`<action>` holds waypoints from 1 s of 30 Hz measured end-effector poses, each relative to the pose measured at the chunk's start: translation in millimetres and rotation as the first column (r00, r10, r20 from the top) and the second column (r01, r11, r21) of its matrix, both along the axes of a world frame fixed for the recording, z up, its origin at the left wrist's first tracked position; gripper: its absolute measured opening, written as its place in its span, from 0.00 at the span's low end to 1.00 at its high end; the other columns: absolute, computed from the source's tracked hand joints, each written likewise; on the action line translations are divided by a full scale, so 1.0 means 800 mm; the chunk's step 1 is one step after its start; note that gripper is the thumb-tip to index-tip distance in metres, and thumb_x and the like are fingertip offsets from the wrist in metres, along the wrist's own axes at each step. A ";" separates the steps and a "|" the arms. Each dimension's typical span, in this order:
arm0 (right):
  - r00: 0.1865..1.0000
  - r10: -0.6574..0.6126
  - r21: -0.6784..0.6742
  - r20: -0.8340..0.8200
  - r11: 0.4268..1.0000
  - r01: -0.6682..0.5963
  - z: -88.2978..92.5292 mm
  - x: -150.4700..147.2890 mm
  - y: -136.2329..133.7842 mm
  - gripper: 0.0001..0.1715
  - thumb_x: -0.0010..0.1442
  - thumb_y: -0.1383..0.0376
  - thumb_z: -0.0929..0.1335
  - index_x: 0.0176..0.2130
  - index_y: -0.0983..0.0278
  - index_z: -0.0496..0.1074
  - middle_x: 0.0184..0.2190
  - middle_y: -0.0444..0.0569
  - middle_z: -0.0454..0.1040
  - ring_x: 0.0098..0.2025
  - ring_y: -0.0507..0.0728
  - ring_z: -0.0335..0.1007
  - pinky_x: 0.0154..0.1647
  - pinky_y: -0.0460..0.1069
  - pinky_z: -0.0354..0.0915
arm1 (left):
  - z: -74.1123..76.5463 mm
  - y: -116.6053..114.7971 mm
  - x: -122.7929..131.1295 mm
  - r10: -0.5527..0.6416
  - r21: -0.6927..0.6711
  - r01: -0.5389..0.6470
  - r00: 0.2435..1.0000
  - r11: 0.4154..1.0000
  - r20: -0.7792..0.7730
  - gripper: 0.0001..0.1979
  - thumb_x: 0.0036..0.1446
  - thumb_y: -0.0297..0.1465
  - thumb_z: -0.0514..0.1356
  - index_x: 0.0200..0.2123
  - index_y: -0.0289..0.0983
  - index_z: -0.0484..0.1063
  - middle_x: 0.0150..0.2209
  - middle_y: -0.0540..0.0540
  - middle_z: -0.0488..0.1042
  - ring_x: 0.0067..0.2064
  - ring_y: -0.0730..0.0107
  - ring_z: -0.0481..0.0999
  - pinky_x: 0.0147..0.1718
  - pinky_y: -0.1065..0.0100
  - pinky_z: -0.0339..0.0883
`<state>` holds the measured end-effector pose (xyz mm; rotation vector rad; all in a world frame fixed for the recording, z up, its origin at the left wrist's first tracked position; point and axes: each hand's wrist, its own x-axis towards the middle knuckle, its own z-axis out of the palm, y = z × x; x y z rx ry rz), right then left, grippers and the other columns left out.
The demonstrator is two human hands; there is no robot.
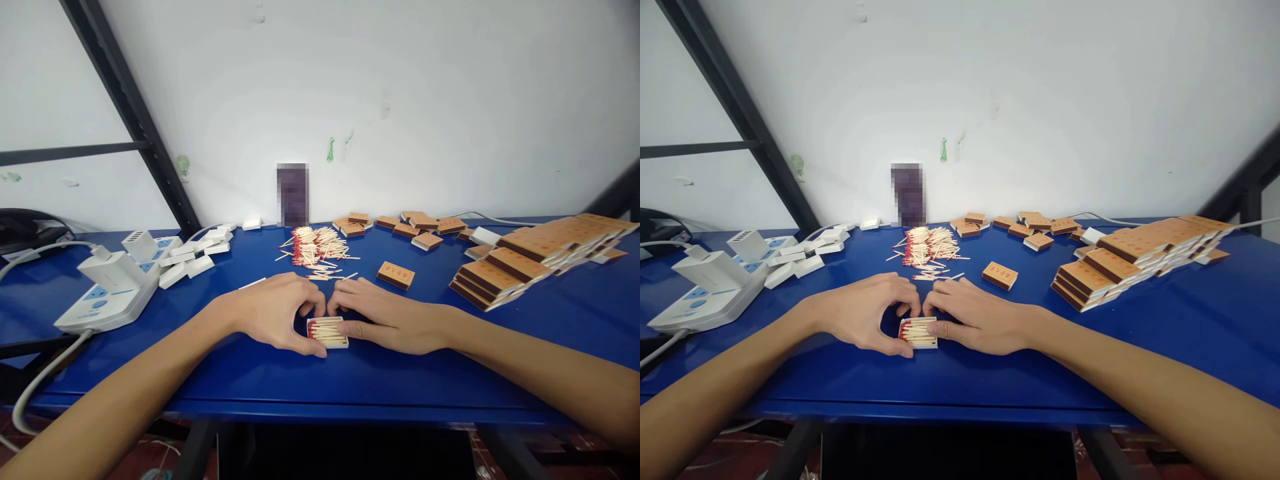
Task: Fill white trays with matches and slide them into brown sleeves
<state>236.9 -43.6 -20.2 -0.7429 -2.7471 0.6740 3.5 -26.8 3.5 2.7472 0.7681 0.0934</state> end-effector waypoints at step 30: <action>0.831 -0.553 0.681 0.065 0.633 0.368 0.022 0.028 0.014 0.13 0.66 0.61 0.57 0.39 0.65 0.66 0.39 0.56 0.71 0.39 0.62 0.66 0.39 0.55 0.58 | 0.021 0.014 -0.017 0.095 0.092 -0.091 0.995 0.992 -0.038 0.14 0.51 0.42 0.63 0.33 0.37 0.72 0.30 0.51 0.71 0.31 0.70 0.69 0.33 0.68 0.59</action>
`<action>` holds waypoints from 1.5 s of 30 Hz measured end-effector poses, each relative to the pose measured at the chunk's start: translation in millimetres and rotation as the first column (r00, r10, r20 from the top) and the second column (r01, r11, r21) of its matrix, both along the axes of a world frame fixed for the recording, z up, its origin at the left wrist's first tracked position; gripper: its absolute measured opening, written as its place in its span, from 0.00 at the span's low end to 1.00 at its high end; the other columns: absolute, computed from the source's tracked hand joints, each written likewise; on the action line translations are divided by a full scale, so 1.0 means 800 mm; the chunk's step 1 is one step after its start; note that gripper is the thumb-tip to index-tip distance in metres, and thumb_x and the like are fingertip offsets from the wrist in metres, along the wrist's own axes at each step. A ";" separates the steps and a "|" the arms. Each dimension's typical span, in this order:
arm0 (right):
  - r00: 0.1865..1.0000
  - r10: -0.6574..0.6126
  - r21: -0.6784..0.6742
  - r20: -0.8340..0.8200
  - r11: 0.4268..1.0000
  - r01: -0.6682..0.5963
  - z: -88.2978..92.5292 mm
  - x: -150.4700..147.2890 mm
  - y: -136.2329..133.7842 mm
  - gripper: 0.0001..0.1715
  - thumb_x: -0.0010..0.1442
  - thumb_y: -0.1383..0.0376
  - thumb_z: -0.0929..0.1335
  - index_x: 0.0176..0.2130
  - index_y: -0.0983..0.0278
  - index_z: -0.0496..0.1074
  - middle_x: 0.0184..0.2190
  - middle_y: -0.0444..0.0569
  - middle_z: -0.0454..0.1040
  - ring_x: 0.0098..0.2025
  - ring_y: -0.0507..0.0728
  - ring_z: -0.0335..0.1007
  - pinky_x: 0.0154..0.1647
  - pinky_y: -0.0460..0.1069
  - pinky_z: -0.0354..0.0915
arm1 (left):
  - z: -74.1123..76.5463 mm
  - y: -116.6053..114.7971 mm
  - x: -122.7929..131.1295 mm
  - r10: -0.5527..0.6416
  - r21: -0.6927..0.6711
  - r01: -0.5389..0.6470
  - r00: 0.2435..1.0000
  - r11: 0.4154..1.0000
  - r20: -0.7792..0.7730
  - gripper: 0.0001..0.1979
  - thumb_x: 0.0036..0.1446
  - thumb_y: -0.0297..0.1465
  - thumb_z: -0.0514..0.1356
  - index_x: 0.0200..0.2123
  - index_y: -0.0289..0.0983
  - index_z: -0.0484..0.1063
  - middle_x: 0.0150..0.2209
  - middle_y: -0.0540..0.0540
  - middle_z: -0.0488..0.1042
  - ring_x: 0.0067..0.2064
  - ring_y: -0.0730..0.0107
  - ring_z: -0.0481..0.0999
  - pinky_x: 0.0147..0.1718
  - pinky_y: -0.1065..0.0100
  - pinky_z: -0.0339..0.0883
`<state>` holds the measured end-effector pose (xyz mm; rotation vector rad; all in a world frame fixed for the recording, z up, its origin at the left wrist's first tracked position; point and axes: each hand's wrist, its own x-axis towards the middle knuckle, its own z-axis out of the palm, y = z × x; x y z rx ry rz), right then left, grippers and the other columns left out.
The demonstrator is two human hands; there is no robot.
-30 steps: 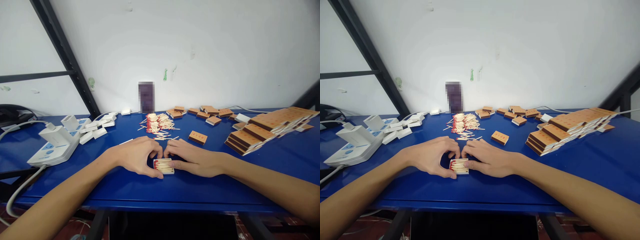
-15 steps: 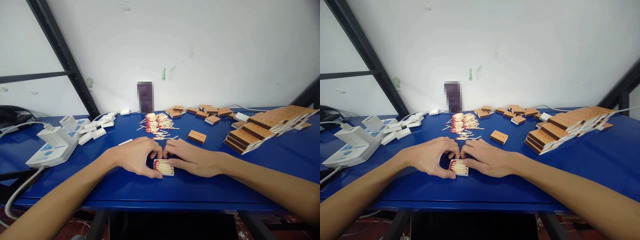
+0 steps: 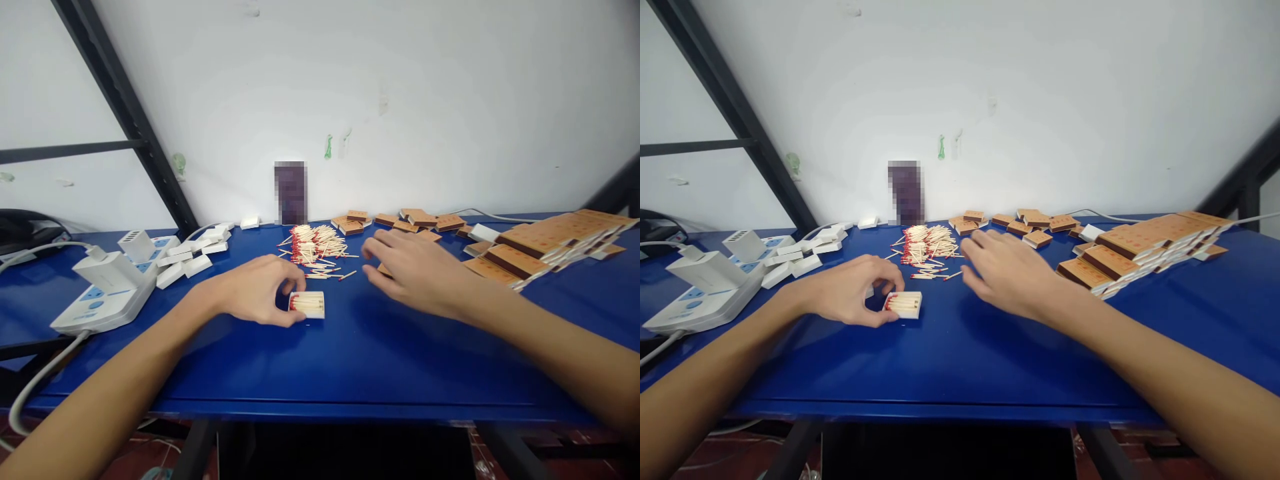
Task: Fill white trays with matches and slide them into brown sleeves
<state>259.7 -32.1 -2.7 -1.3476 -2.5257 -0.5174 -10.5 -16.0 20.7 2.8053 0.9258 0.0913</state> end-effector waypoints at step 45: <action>0.882 0.243 -0.489 -0.405 0.757 -0.433 -0.004 -0.015 -0.008 0.16 0.57 0.56 0.71 0.38 0.62 0.64 0.34 0.44 0.69 0.32 0.53 0.62 0.35 0.48 0.58 | -0.024 0.005 0.005 -0.080 -0.019 0.082 0.994 0.996 0.071 0.19 0.54 0.46 0.63 0.39 0.36 0.75 0.34 0.48 0.74 0.35 0.67 0.71 0.37 0.65 0.61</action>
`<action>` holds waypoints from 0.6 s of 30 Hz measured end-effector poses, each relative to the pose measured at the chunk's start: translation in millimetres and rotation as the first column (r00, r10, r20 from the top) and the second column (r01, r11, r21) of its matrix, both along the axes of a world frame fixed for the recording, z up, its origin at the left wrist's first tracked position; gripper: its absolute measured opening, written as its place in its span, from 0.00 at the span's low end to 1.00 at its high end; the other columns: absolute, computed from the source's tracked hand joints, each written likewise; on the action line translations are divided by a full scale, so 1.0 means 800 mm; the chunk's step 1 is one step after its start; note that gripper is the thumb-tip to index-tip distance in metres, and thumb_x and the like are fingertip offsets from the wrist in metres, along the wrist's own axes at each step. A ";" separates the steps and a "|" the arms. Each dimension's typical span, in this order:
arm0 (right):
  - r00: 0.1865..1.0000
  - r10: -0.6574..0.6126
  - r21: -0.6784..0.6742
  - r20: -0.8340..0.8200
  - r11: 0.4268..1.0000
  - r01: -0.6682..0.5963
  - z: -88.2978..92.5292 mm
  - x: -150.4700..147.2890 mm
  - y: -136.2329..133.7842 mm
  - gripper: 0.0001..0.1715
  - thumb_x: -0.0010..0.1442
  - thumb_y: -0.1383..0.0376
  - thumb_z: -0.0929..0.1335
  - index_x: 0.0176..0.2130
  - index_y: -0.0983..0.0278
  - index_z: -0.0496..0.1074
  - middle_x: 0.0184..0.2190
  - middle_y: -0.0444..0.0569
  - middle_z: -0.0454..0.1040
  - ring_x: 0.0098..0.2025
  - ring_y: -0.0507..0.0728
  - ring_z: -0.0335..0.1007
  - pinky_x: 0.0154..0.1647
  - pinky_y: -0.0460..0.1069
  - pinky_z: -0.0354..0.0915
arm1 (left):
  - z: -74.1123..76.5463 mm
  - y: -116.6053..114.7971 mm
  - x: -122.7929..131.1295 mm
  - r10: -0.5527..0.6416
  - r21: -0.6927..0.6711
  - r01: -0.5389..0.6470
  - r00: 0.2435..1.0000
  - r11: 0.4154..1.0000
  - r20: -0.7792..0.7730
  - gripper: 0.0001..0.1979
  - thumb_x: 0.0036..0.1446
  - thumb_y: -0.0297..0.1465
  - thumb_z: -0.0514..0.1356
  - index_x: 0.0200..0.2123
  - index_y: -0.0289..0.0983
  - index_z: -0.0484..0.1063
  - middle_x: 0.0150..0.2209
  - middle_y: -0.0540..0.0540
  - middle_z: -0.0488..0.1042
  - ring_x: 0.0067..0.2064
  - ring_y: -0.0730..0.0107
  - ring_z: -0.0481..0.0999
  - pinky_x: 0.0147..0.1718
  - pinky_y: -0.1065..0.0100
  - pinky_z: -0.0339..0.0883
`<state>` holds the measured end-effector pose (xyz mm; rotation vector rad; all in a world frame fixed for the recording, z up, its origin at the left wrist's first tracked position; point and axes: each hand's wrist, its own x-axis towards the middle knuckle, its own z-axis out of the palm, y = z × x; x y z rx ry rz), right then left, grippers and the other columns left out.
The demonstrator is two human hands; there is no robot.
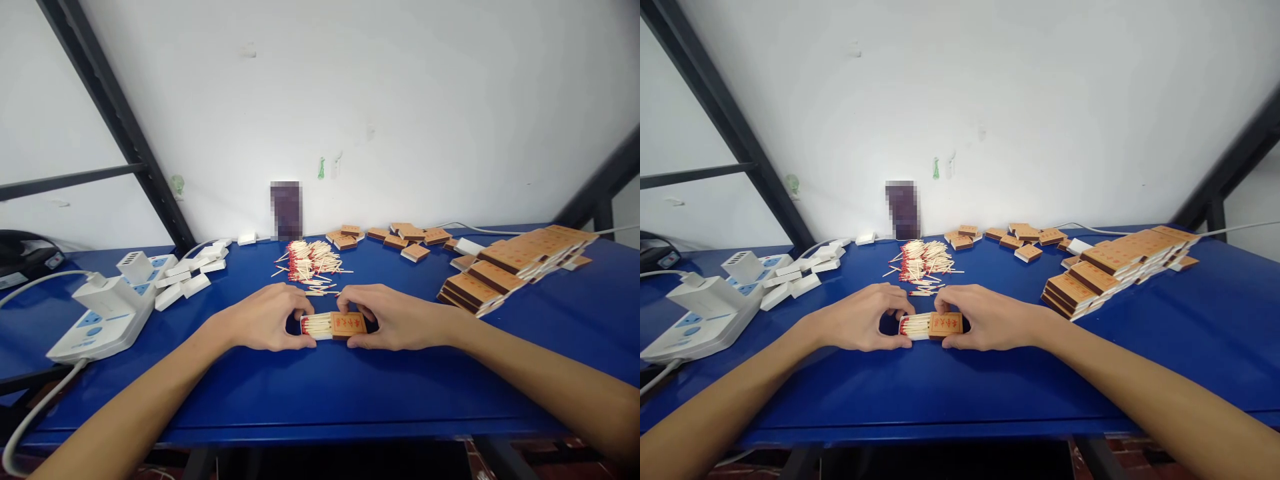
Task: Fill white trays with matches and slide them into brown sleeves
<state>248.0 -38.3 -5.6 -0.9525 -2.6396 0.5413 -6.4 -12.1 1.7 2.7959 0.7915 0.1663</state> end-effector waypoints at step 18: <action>0.999 0.022 0.007 -0.029 1.000 -0.022 -0.012 -0.011 -0.005 0.14 0.61 0.58 0.69 0.43 0.62 0.65 0.40 0.48 0.70 0.38 0.55 0.65 0.38 0.50 0.62 | -0.014 -0.004 0.022 0.063 -0.292 -0.003 0.978 0.956 0.197 0.24 0.50 0.50 0.66 0.41 0.37 0.70 0.27 0.54 0.68 0.27 0.74 0.66 0.26 0.72 0.56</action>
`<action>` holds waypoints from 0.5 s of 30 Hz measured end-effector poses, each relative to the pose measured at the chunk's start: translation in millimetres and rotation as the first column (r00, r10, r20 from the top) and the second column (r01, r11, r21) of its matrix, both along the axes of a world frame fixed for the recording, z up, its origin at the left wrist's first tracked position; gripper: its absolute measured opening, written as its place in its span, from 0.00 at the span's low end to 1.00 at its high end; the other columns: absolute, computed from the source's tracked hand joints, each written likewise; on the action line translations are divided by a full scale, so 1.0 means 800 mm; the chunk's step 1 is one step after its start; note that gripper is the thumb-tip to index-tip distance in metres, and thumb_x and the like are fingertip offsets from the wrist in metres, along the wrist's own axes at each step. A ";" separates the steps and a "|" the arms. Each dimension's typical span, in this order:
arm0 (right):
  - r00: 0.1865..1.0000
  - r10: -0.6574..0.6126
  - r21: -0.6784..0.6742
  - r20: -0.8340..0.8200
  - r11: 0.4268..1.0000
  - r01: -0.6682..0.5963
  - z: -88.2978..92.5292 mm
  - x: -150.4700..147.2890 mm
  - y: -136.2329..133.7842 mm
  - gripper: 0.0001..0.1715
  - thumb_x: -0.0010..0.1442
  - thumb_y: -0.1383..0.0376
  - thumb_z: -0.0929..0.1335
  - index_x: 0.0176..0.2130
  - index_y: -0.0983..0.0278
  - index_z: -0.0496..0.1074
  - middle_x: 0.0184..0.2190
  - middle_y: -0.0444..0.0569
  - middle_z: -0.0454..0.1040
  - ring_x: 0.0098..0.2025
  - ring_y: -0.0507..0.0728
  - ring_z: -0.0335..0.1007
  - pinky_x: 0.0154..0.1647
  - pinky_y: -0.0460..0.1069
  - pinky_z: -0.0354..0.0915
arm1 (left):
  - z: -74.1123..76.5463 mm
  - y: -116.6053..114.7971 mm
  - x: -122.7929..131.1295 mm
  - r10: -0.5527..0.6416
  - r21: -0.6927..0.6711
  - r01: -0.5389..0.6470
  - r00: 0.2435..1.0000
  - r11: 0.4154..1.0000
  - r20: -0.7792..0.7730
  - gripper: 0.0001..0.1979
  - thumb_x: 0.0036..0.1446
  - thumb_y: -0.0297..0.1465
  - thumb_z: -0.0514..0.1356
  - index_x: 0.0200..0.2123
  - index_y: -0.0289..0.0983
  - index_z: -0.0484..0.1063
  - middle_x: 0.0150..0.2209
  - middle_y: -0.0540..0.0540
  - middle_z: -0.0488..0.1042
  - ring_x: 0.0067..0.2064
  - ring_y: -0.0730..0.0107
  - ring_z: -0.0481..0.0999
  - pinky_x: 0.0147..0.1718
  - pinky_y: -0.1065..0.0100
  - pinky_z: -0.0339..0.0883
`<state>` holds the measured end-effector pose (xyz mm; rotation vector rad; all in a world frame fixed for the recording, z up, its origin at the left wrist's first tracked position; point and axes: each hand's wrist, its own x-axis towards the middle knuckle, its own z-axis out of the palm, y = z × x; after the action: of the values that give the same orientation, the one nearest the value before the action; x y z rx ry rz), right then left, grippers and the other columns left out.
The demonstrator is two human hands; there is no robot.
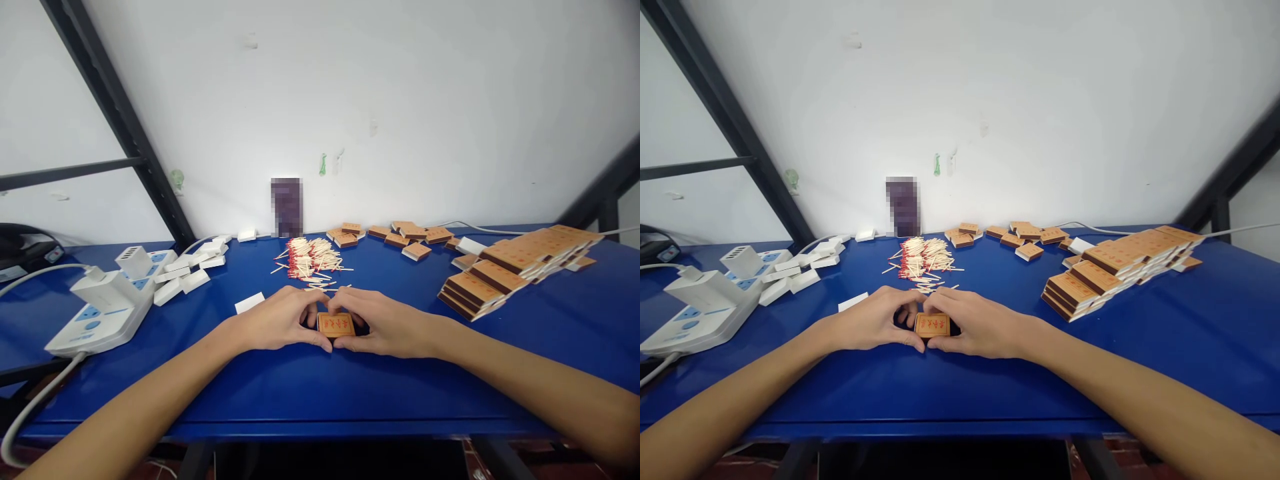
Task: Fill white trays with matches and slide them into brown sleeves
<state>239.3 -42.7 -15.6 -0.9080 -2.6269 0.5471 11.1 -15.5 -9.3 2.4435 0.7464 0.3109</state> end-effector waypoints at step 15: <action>0.961 -0.123 0.304 0.248 0.952 0.043 0.032 0.019 -0.031 0.12 0.67 0.63 0.60 0.49 0.59 0.67 0.42 0.50 0.64 0.29 0.52 0.64 0.30 0.48 0.60 | -0.034 -0.091 0.004 -0.163 0.161 0.170 0.985 0.972 -0.056 0.21 0.61 0.51 0.47 0.39 0.50 0.75 0.29 0.42 0.71 0.31 0.57 0.71 0.25 0.56 0.65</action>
<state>254.2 -67.5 10.4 -1.0484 -2.7824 0.0028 14.7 -88.0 -36.3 2.6567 0.5468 0.2661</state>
